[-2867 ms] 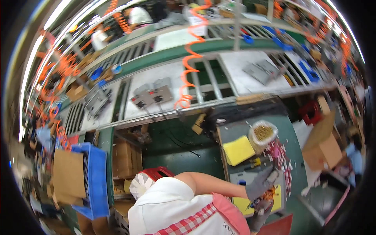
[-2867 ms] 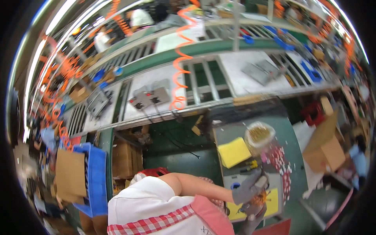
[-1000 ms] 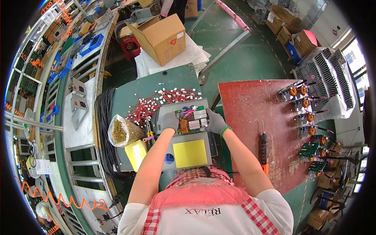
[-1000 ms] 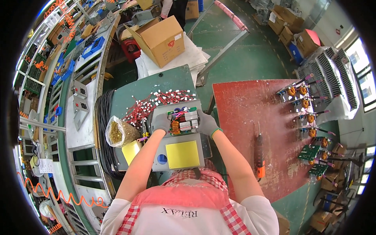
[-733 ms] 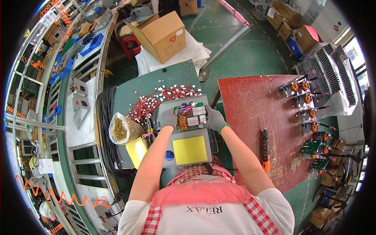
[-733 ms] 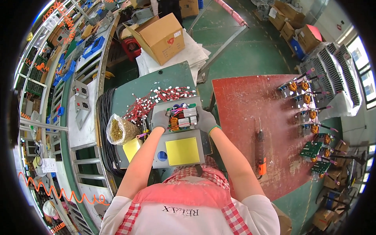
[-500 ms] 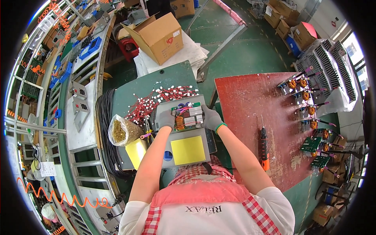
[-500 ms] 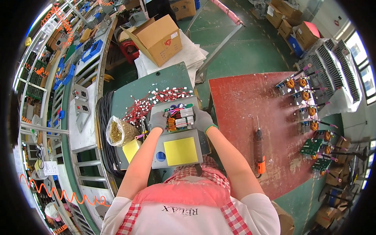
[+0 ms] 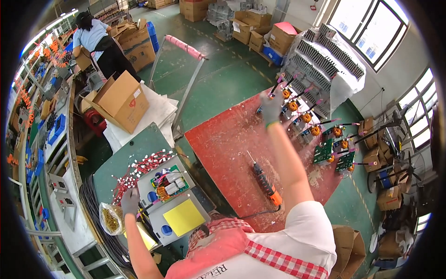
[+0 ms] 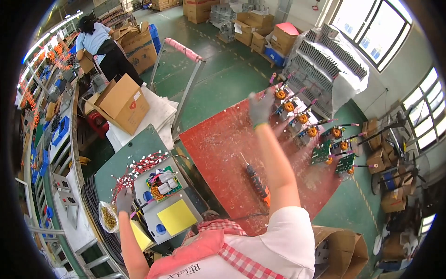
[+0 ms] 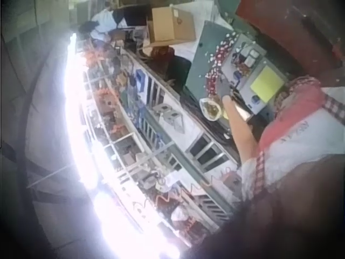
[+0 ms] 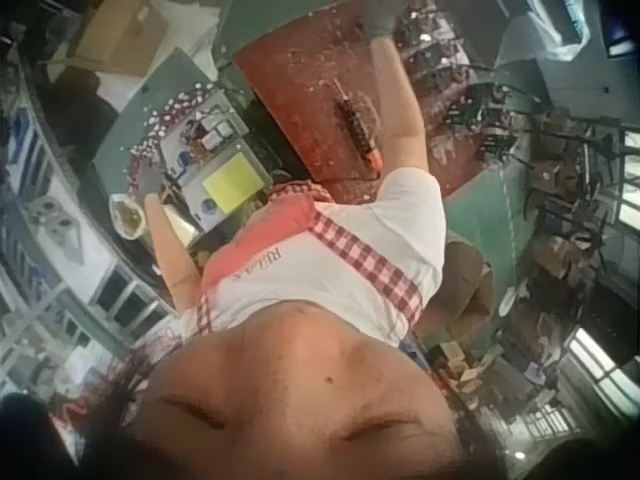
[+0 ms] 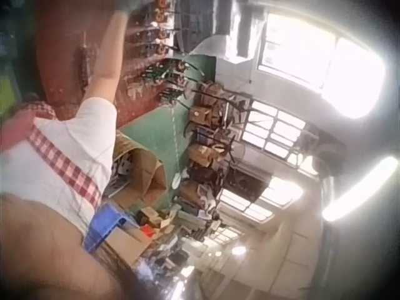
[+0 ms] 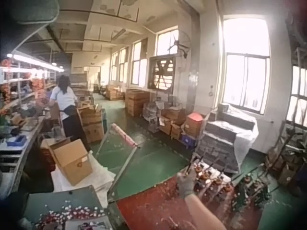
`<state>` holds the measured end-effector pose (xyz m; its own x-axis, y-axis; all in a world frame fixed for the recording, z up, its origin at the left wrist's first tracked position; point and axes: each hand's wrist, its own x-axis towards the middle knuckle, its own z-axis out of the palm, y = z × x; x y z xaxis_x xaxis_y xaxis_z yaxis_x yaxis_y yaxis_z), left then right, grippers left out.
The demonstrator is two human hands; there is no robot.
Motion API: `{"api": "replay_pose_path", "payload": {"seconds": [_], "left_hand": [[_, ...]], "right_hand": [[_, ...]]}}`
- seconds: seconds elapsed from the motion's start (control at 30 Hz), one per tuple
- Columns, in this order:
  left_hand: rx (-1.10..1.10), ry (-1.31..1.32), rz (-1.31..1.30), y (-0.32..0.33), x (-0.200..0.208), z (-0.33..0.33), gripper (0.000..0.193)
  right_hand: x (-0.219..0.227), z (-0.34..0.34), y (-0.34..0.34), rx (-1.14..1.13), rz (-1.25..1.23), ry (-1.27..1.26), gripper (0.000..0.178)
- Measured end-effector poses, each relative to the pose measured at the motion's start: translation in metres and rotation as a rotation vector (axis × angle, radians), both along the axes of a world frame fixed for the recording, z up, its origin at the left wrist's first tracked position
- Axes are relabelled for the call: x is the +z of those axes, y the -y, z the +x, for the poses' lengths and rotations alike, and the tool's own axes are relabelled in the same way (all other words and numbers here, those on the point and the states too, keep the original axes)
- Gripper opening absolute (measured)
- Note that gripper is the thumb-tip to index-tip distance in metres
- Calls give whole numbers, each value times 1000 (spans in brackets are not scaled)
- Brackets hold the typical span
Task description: The person assembles electronic components by securing circuit boards and control panels into electronic casings with screws using an electric screwdriver.
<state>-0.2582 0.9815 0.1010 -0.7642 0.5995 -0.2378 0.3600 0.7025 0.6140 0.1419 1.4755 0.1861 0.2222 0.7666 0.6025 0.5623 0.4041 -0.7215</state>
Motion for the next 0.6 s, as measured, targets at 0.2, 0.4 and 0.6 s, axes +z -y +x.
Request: {"api": "replay_pose_path", "payload": {"seconds": [0.2,0.4,0.6], "left_hand": [[227,464,415,47,62,87,24],[139,428,400,83,93,139,27],[-213,-48,543,6,164,173,23]], "right_hand": [[-11,76,-144,281,-562,252,50],[34,50,-47,274,-34,464,24],[157,19,99,858,-153,161,19]]}}
